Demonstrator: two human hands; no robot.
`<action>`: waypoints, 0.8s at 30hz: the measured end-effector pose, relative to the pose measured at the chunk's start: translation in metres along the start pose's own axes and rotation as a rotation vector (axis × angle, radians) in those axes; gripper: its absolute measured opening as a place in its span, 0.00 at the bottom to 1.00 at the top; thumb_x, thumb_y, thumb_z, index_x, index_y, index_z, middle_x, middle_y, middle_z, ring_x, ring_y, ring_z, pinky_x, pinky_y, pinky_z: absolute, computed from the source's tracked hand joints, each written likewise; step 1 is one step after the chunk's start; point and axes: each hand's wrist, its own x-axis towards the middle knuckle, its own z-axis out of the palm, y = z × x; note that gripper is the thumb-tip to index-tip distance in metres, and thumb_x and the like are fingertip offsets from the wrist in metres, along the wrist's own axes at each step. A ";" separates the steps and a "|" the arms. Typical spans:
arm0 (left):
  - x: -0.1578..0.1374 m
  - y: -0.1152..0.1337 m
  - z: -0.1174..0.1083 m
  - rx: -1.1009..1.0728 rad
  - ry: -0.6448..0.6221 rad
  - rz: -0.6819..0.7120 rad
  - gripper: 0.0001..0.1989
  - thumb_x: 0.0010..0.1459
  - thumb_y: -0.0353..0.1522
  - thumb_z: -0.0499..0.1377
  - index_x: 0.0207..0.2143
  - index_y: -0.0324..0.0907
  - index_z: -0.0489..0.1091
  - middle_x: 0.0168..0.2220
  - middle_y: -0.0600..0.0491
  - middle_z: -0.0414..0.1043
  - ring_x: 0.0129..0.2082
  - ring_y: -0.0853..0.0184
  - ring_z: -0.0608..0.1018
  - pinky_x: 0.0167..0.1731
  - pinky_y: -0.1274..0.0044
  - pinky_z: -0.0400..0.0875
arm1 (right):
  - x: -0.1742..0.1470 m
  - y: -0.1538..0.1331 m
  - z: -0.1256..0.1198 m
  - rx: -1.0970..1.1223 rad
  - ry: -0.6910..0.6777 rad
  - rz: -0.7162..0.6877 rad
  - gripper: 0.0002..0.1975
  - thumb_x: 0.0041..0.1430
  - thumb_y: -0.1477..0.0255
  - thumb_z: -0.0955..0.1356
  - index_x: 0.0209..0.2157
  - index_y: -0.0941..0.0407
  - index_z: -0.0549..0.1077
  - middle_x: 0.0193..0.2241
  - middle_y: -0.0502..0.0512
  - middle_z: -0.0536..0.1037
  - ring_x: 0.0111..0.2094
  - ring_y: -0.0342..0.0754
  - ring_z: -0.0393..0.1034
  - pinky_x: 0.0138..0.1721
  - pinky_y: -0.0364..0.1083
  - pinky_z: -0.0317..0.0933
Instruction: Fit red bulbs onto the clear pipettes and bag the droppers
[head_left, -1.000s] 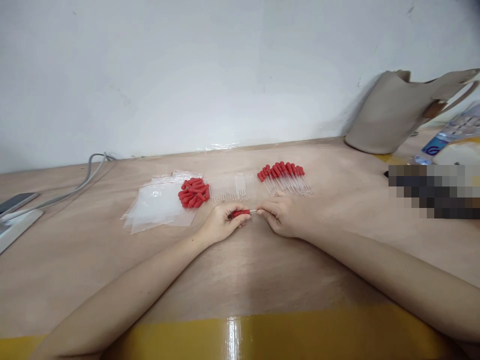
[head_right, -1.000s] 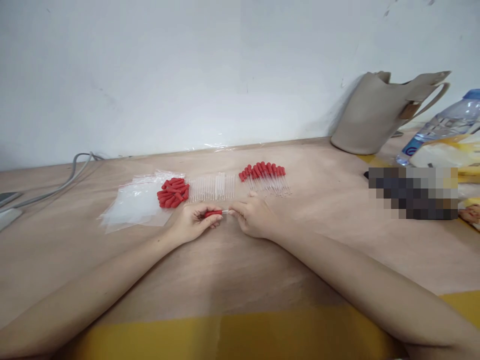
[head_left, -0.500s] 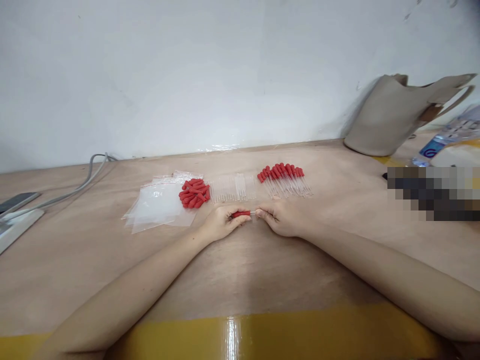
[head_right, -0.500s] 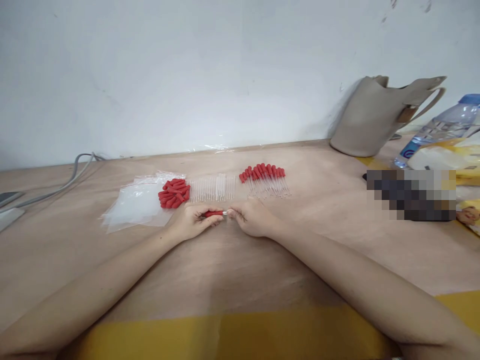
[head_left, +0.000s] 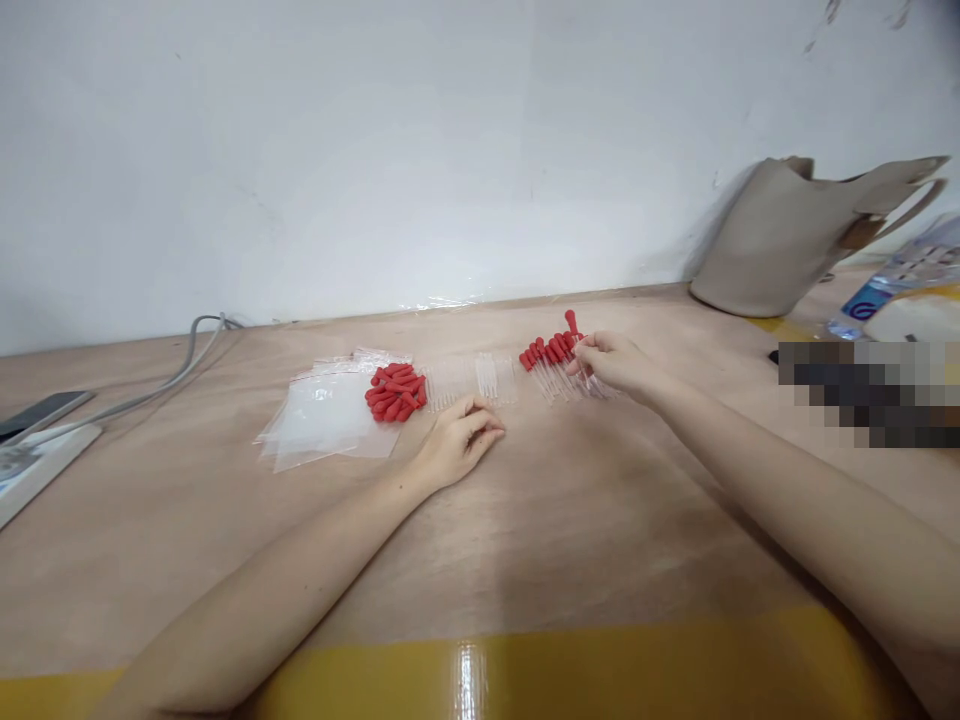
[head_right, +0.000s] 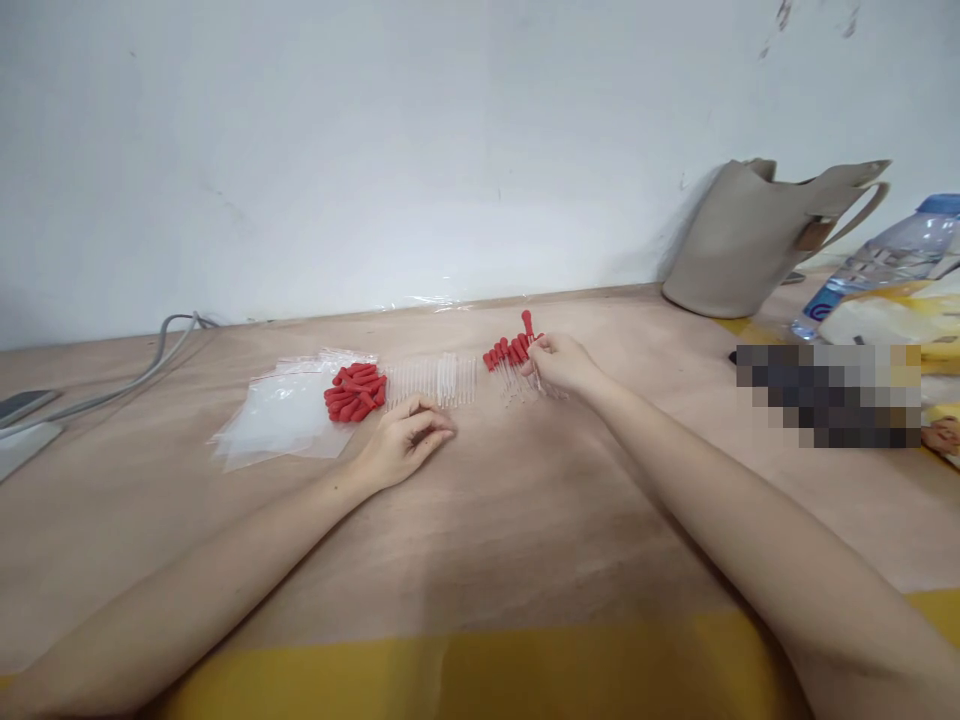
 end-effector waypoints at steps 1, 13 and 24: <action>0.000 -0.001 0.000 -0.005 -0.014 0.003 0.06 0.58 0.32 0.55 0.30 0.40 0.69 0.32 0.52 0.66 0.31 0.71 0.70 0.32 0.79 0.67 | 0.005 -0.002 0.000 -0.041 0.019 0.037 0.07 0.53 0.75 0.61 0.23 0.57 0.67 0.25 0.55 0.76 0.22 0.43 0.66 0.24 0.42 0.57; -0.001 0.000 0.000 -0.018 -0.104 0.003 0.07 0.59 0.33 0.52 0.32 0.39 0.67 0.31 0.53 0.64 0.28 0.73 0.69 0.29 0.80 0.65 | 0.009 -0.011 0.043 -0.790 0.184 0.034 0.15 0.53 0.69 0.59 0.32 0.61 0.75 0.32 0.65 0.76 0.35 0.55 0.70 0.33 0.47 0.58; 0.001 0.000 -0.001 0.001 -0.156 -0.001 0.07 0.59 0.32 0.52 0.32 0.40 0.69 0.30 0.53 0.66 0.29 0.71 0.69 0.30 0.79 0.66 | 0.009 -0.008 0.043 -0.743 0.156 0.034 0.21 0.56 0.60 0.58 0.31 0.59 0.75 0.30 0.62 0.75 0.35 0.54 0.70 0.33 0.48 0.59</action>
